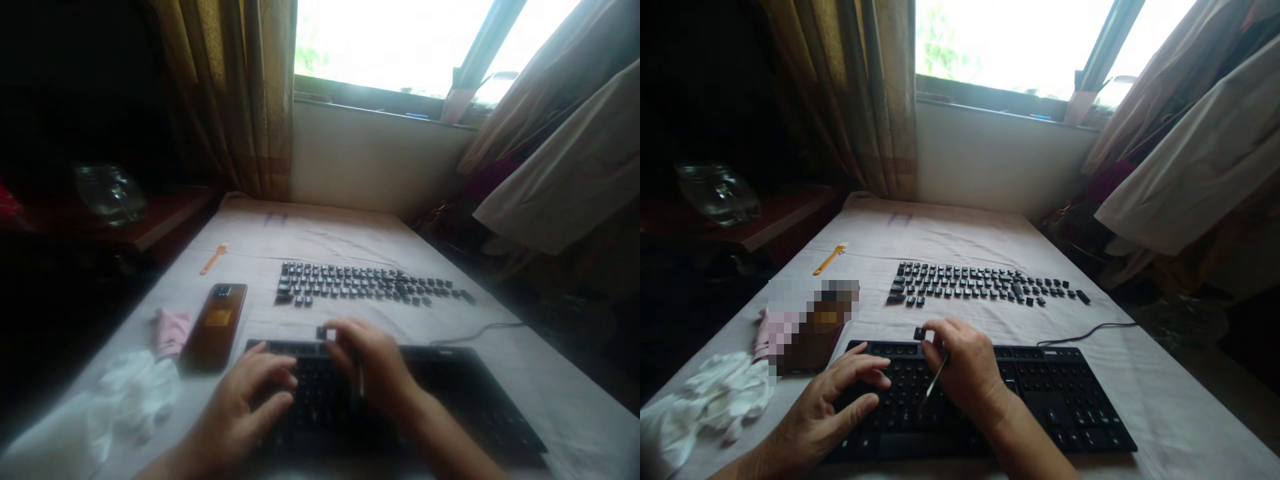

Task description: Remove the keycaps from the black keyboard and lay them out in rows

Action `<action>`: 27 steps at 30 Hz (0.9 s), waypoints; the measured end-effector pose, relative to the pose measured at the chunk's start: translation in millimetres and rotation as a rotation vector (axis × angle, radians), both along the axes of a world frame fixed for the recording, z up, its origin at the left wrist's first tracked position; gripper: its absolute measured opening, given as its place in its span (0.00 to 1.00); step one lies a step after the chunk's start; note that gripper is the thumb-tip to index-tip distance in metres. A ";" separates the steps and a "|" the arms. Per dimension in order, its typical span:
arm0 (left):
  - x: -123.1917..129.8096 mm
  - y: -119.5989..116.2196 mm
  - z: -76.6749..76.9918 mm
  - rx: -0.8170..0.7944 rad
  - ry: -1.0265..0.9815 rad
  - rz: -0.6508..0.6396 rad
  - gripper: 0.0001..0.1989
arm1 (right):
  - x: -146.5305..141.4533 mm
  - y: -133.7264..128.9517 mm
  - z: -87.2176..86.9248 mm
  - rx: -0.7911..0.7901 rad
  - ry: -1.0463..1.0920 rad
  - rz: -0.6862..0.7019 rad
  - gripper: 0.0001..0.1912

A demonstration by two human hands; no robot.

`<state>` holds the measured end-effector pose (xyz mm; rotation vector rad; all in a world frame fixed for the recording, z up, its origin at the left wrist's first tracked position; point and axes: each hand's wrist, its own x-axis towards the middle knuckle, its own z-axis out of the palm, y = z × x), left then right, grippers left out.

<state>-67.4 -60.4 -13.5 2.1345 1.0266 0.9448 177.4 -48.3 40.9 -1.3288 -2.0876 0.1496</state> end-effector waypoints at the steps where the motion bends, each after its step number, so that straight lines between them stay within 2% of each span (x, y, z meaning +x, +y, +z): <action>1: 0.2 0.1 -0.2 0.018 0.004 -0.006 0.17 | 4.4 9.8 4.3 -0.072 -0.047 -0.067 0.11; 4: 0.6 1.1 0.8 0.052 0.017 -0.030 0.17 | 9.7 37.9 9.5 -0.292 -0.186 -0.307 0.12; 6: 0.8 2.0 2.1 0.069 0.036 -0.051 0.17 | 7.7 51.9 6.9 -0.355 -0.223 -0.374 0.12; 13: 0.6 3.2 2.3 0.163 0.054 -0.079 0.19 | -4.1 70.5 -8.1 -0.386 -0.257 -0.407 0.13; 21: -1.1 3.4 2.0 0.220 0.080 -0.084 0.20 | -6.6 78.0 -11.6 -0.399 -0.262 -0.407 0.14; 27: -0.1 3.4 2.1 0.217 0.069 -0.082 0.20 | -4.8 75.6 -12.5 -0.375 -0.171 -0.399 0.15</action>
